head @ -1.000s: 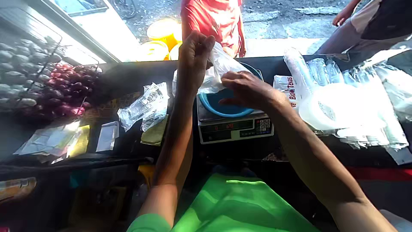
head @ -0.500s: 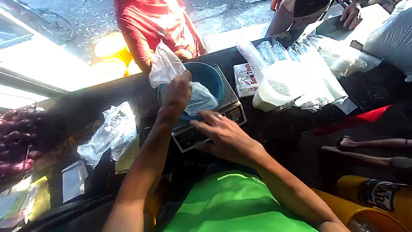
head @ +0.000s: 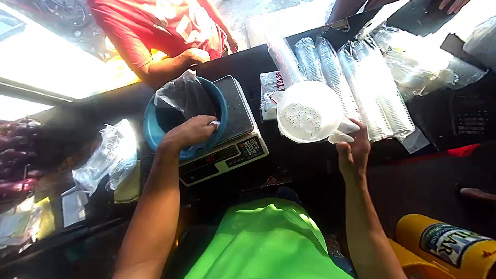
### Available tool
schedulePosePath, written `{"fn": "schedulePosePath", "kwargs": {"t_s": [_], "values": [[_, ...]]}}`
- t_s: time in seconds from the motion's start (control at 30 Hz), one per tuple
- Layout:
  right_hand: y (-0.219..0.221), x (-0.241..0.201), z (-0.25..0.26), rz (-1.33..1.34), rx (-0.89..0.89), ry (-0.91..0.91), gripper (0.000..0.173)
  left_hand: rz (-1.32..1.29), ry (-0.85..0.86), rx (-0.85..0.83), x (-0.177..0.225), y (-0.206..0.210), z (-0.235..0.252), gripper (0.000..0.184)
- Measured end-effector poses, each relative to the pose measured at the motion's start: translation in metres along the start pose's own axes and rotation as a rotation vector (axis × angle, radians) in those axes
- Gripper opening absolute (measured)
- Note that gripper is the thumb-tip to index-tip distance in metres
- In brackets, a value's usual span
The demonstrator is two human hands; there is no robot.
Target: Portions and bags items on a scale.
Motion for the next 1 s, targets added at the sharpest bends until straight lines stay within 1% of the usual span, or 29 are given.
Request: {"fn": "schedulePosePath", "kwargs": {"t_s": [0.03,0.1,0.13,0.17,0.23,0.27,0.37,0.43,0.47,0.53,0.6,0.67,0.77,0.9,0.97,1.0], "values": [[0.004,0.010,0.000,0.035,0.055,-0.005,0.074,-0.009,-0.014,-0.005,0.003,-0.002,0.002,0.030],[0.004,0.024,-0.003,0.118,0.172,-0.034,0.052,-0.020,-0.011,-0.001,0.008,-0.003,0.003,0.029],[0.004,0.029,-0.004,0.161,0.212,-0.040,0.046,-0.019,0.000,-0.005,0.010,-0.002,0.002,0.029],[0.005,0.032,-0.003,0.191,0.233,-0.046,0.044,-0.014,0.016,-0.008,0.009,-0.004,0.002,0.029],[0.009,0.030,0.003,0.238,0.238,-0.058,0.038,-0.022,0.048,0.009,-0.001,-0.016,-0.003,0.030],[0.012,0.026,0.006,0.263,0.227,-0.066,0.031,-0.043,0.049,0.036,-0.006,-0.026,-0.010,0.030],[0.017,0.009,0.017,0.293,0.184,-0.099,0.021,-0.180,0.033,0.132,-0.005,-0.059,-0.045,0.030],[0.015,-0.004,0.019,0.262,0.167,-0.116,0.021,-0.256,0.052,0.149,-0.002,-0.066,-0.061,0.031],[0.014,-0.012,0.020,0.245,0.156,-0.127,0.023,-0.250,0.060,0.146,-0.002,-0.062,-0.062,0.031],[0.016,-0.036,0.023,0.210,0.124,-0.166,0.028,-0.144,0.085,0.153,-0.006,-0.040,-0.048,0.030],[0.021,-0.066,0.027,0.158,0.087,-0.216,0.029,-0.019,0.041,0.173,-0.015,-0.013,-0.025,0.031],[0.029,-0.094,0.033,0.104,0.043,-0.247,0.030,-0.021,0.017,0.235,-0.026,-0.002,-0.013,0.034],[0.038,-0.127,0.042,0.051,-0.020,-0.270,0.029,-0.151,0.092,0.262,-0.036,-0.011,-0.026,0.037],[0.050,-0.153,0.052,-0.019,-0.074,-0.291,0.039,-0.099,0.134,0.194,-0.052,-0.017,-0.053,0.035],[0.057,-0.163,0.055,-0.056,-0.093,-0.301,0.038,-0.046,0.157,0.176,-0.055,-0.013,-0.057,0.024],[0.063,-0.169,0.056,-0.073,-0.105,-0.302,0.038,-0.034,0.177,0.201,-0.055,-0.014,-0.059,0.018]]}}
Point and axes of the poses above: each hand's wrist, its own z-axis towards the middle knuckle, its own y-axis out of the palm, x = y × z, the point moved 8 cm from there along z, towards the middle knuckle, and after that the axes turned 4 degrees about -y, right-handed, at the moved point
